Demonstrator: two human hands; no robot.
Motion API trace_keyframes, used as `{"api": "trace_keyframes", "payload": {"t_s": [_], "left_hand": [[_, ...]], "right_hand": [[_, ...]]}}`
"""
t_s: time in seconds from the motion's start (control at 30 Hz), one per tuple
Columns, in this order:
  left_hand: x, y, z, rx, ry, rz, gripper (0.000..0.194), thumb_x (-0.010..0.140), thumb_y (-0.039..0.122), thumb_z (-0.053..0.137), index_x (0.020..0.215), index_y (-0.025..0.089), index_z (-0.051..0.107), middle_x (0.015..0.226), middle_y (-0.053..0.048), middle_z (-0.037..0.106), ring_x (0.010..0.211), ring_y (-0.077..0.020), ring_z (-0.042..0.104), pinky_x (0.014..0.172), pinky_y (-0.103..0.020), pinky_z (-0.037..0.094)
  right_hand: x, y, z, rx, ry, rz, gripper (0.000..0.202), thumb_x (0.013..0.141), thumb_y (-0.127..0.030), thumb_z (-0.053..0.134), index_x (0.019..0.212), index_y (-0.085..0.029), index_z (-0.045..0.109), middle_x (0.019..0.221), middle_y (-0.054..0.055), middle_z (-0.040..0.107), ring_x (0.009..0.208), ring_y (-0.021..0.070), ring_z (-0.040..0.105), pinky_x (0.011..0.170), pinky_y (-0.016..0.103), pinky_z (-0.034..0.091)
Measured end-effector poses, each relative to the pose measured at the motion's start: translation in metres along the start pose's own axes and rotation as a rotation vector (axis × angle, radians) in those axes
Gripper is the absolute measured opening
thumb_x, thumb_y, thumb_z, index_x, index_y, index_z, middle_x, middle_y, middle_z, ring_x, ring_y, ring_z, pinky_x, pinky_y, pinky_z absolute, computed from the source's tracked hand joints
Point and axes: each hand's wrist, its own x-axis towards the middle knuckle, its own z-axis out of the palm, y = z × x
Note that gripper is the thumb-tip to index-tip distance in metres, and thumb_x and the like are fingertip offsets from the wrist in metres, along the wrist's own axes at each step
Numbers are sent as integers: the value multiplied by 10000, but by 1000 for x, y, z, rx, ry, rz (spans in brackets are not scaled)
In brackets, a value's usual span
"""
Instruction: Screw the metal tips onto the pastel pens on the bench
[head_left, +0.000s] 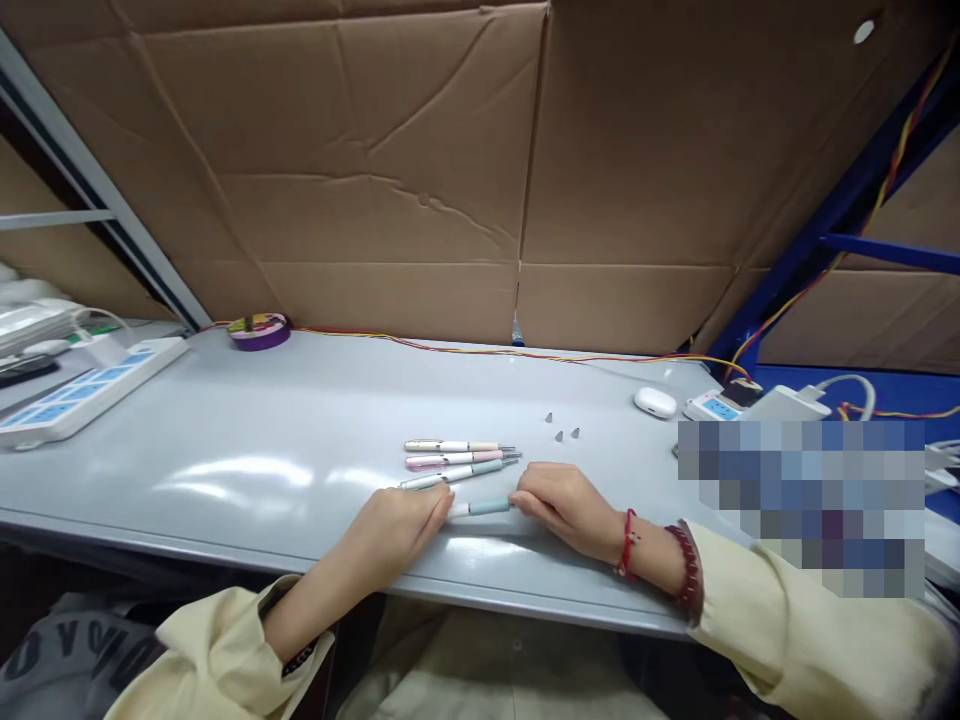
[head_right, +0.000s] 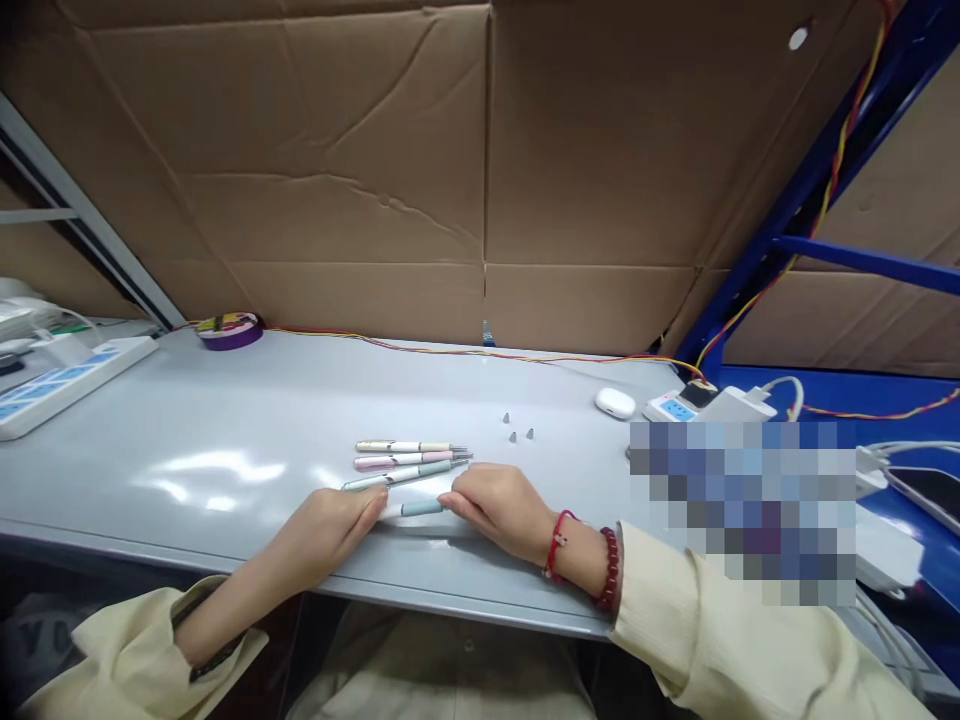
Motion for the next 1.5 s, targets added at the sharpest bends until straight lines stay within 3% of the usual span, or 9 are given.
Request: {"api": "trace_keyframes", "payload": {"t_s": [0.37, 0.63, 0.73, 0.83, 0.93, 1.07, 1.23, 1.4, 1.5], "left_hand": [[1, -1, 0, -34, 12, -43, 414, 959, 302, 175, 638, 194, 414, 540, 16, 513, 469, -139, 477, 490, -242, 299], [2, 0, 0, -18, 6, -16, 422, 957, 304, 180, 646, 191, 441, 571, 15, 526, 475, -134, 480, 487, -241, 301], [2, 1, -1, -31, 10, -24, 418, 959, 307, 184, 649, 192, 440, 584, 14, 539, 489, -135, 491, 502, -237, 318], [1, 1, -1, -57, 25, -38, 427, 960, 309, 176, 639, 191, 431, 563, 18, 529, 478, -132, 490, 496, -231, 323], [1, 0, -1, -55, 32, -30, 438, 959, 313, 169, 638, 191, 440, 560, 17, 521, 472, -130, 485, 485, -233, 318], [0, 0, -1, -23, 14, -8, 447, 961, 316, 168, 643, 191, 456, 554, 18, 509, 462, -128, 467, 483, -240, 307], [-1, 0, -1, -26, 16, -1, 438, 962, 318, 166, 656, 191, 452, 566, 16, 522, 480, -129, 479, 494, -235, 313], [-1, 0, -2, -50, -2, -11, 420, 956, 306, 163, 634, 192, 408, 578, 13, 509, 474, -126, 458, 493, -233, 318], [-1, 0, -1, -49, 4, -12, 417, 954, 314, 165, 634, 192, 403, 571, 15, 506, 469, -124, 457, 494, -235, 318]], "right_hand": [[3, 2, -2, 162, 120, 35, 292, 902, -403, 460, 749, -181, 573, 671, 29, 630, 601, 129, 566, 562, 230, 446], [2, 3, 4, -162, -1, -14, 604, 963, -456, 144, 603, -172, 538, 495, 19, 526, 454, 124, 456, 466, 249, 335], [4, 1, 2, -96, -70, 20, 584, 925, -553, 177, 898, -152, 602, 668, 56, 631, 582, 160, 560, 544, 269, 412], [2, 0, -3, 15, -87, 12, 549, 884, -568, 353, 1211, -140, 458, 980, 115, 650, 810, 193, 607, 710, 313, 471], [-2, 1, -3, 47, -31, 21, 343, 937, -428, 350, 1017, -172, 564, 859, 75, 669, 753, 169, 608, 679, 288, 472], [-2, 6, -3, -16, -56, -21, 499, 968, -406, 234, 682, -177, 572, 583, 23, 593, 527, 125, 524, 510, 235, 389], [3, 12, -8, -112, -66, -167, 453, 943, -481, 276, 908, -158, 594, 680, 47, 619, 592, 137, 534, 537, 241, 379], [3, 14, -9, -188, -54, -238, 441, 966, -350, 303, 618, -185, 520, 544, 1, 524, 509, 117, 441, 484, 236, 309], [3, 12, -10, -202, -46, -217, 480, 961, -422, 261, 658, -184, 546, 540, 4, 521, 505, 125, 436, 486, 246, 303]]}}
